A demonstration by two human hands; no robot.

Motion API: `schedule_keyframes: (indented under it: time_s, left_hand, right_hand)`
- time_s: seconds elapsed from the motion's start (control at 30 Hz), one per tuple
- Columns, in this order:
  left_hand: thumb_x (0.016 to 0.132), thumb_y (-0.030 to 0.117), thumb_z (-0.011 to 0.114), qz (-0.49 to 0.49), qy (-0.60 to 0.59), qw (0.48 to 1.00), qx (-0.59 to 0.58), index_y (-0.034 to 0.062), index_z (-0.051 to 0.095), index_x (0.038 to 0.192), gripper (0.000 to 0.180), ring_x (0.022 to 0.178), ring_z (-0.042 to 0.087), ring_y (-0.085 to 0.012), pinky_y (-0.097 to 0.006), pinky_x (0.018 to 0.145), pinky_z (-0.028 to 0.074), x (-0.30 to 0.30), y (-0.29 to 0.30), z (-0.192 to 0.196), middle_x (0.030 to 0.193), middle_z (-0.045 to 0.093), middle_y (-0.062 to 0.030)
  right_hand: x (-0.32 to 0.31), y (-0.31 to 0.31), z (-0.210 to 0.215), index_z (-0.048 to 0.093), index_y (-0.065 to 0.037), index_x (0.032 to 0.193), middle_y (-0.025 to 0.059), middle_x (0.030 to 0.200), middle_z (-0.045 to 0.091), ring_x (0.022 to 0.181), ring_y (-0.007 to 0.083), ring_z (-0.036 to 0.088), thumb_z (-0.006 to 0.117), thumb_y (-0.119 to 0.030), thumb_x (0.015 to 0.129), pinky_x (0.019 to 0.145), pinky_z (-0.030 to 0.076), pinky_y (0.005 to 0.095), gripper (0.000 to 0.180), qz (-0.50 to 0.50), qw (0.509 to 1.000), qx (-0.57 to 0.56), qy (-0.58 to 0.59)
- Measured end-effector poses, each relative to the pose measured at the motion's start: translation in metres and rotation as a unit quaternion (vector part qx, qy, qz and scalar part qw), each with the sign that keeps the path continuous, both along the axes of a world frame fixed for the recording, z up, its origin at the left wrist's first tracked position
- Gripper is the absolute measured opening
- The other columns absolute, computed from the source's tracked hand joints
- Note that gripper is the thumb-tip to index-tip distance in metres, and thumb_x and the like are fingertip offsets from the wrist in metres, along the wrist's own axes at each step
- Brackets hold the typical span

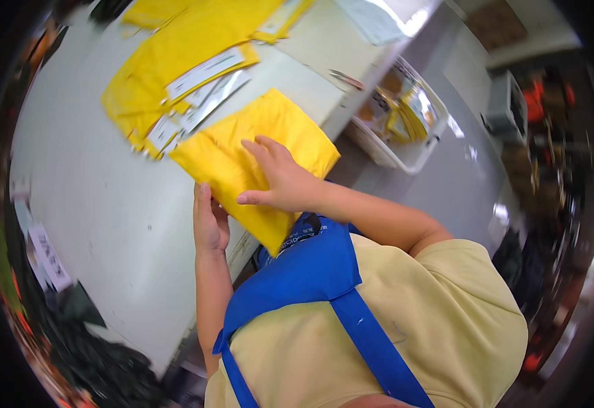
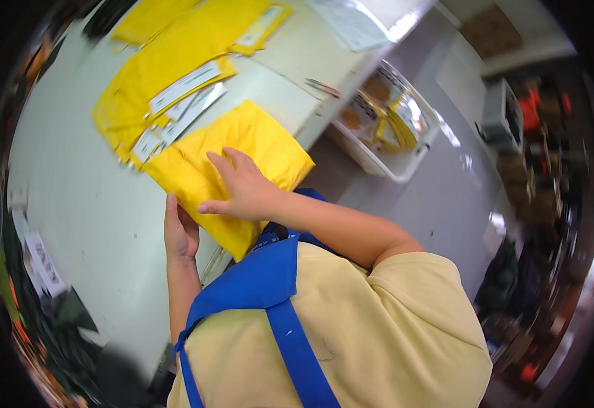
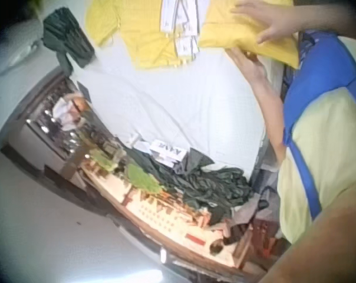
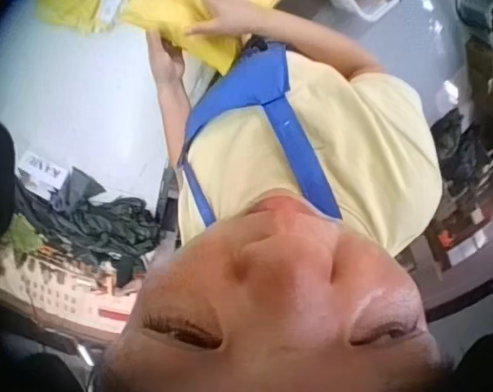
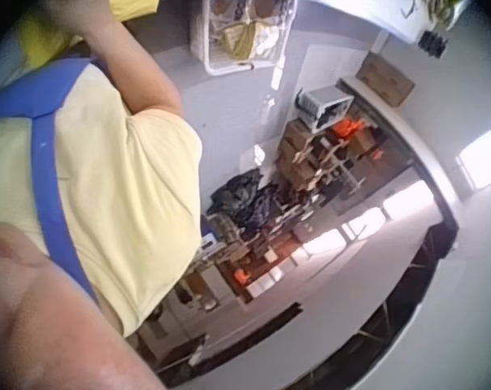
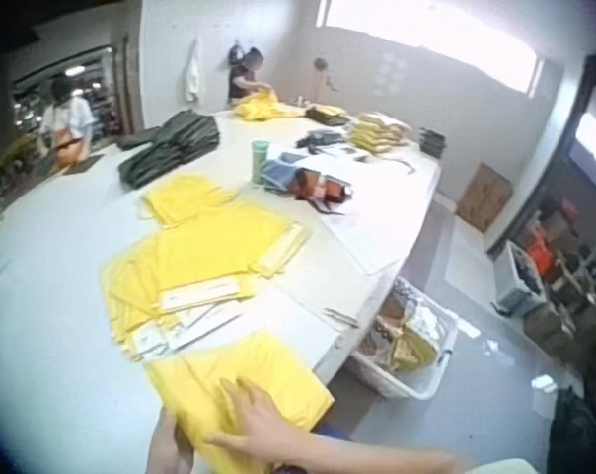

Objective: The person folds a yellow raincoat on a table, aligning edges and smoothing the fabric. They then place the folded coat into a white basket and repeat the process with another yellow raincoat.

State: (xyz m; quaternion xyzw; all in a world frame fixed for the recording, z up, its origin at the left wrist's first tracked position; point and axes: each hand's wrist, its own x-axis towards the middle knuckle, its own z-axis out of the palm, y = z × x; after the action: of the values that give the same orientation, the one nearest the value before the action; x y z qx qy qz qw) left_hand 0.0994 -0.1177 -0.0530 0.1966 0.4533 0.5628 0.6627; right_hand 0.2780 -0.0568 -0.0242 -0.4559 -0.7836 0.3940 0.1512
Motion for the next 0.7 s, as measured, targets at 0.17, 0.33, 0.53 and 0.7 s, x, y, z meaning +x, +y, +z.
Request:
schedule_keyframes:
  time_s: [0.17, 0.33, 0.53, 0.7]
  left_hand:
    - [0.086, 0.059, 0.049, -0.267, -0.043, 0.952, 0.146, 0.0135, 0.014, 0.148, 0.085, 0.135, 0.028, -0.0260, -0.046, 0.103, 0.033, 0.113, 0.015, 0.076, 0.152, 0.018, -0.0060]
    - [0.085, 0.042, 0.058, -0.550, -0.001, 0.825, 0.133, 0.0123, 0.017, 0.148, 0.081, 0.136, 0.024, -0.0247, -0.039, 0.106, 0.028, 0.187, 0.025, 0.050, 0.152, 0.016, -0.0040]
    - [0.092, 0.018, 0.053, -0.577, 0.108, 0.809, -0.025, 0.0094, 0.034, 0.141, 0.053, 0.126, 0.038, -0.0227, -0.034, 0.103, 0.035, 0.233, 0.032, 0.006, 0.142, 0.036, -0.0084]
    - [0.094, 0.017, 0.050, -0.431, 0.144, 0.869, -0.195, 0.0078, 0.040, 0.136, 0.044, 0.112, 0.050, -0.0193, -0.029, 0.092, 0.043, 0.264, 0.040, -0.037, 0.132, 0.047, -0.0107]
  right_hand:
    - [0.107, -0.023, 0.072, 0.022, 0.004, 0.138, 0.0280, 0.133, 0.039, 0.126, 0.0384, 0.040, 0.080, -0.041, 0.064, 0.106, 0.031, 0.0370, 0.104, -0.169, 0.981, 0.055, 0.074]
    - [0.244, -0.072, 0.022, 0.042, 0.002, 0.126, 0.0117, 0.109, 0.059, 0.100, 0.0207, 0.059, 0.063, -0.004, 0.072, 0.088, 0.047, 0.0324, 0.058, -0.445, 0.849, -0.056, 0.280]
    - [0.379, -0.087, -0.061, 0.047, 0.003, 0.119, 0.0125, 0.104, 0.060, 0.090, 0.0214, 0.062, 0.056, 0.002, 0.075, 0.082, 0.050, 0.0326, 0.045, -0.575, 0.674, -0.132, 0.444]
    - [0.470, 0.017, -0.134, 0.047, 0.002, 0.119, 0.0112, 0.104, 0.059, 0.092, 0.0215, 0.061, 0.057, 0.001, 0.077, 0.080, 0.051, 0.0331, 0.043, -0.554, 0.684, -0.081, 0.468]
